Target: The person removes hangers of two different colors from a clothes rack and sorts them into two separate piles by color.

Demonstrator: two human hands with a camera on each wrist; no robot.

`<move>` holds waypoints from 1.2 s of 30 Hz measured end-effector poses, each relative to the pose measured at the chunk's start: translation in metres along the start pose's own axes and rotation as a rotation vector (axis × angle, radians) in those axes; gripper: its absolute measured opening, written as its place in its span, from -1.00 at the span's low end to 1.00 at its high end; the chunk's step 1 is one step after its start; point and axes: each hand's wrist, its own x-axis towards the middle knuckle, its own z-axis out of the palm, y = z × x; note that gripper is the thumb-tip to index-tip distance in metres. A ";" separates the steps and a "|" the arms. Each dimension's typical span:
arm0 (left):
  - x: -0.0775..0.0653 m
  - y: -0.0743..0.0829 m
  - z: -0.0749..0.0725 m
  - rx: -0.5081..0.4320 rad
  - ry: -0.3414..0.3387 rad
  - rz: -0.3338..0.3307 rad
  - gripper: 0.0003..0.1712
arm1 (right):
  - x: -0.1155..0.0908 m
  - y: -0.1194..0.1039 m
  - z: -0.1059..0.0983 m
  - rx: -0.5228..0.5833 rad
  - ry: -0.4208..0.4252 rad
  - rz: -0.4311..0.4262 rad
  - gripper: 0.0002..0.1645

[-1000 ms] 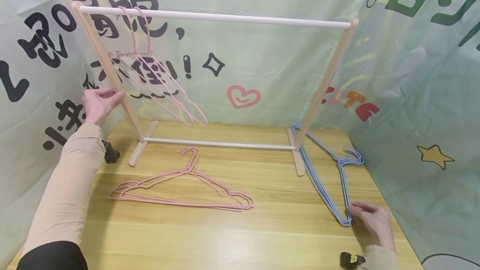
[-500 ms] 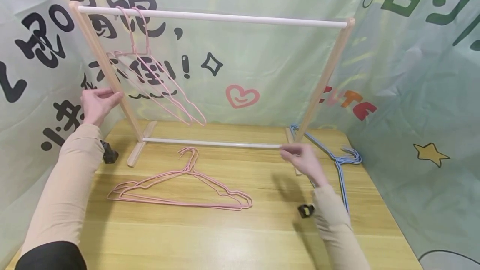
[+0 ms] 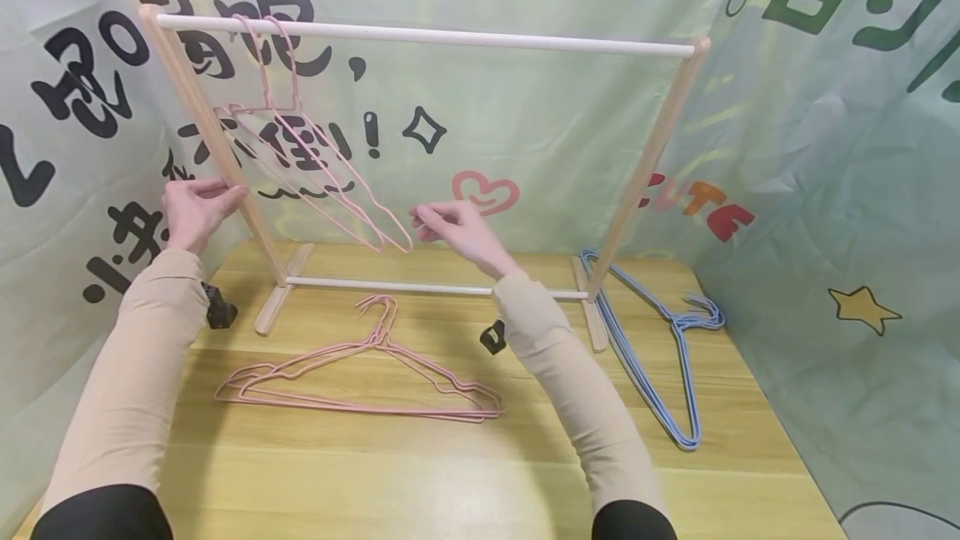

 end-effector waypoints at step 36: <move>0.001 0.000 0.000 -0.014 0.003 0.015 -0.47 | 0.036 -0.031 0.032 0.274 -0.105 0.145 -0.61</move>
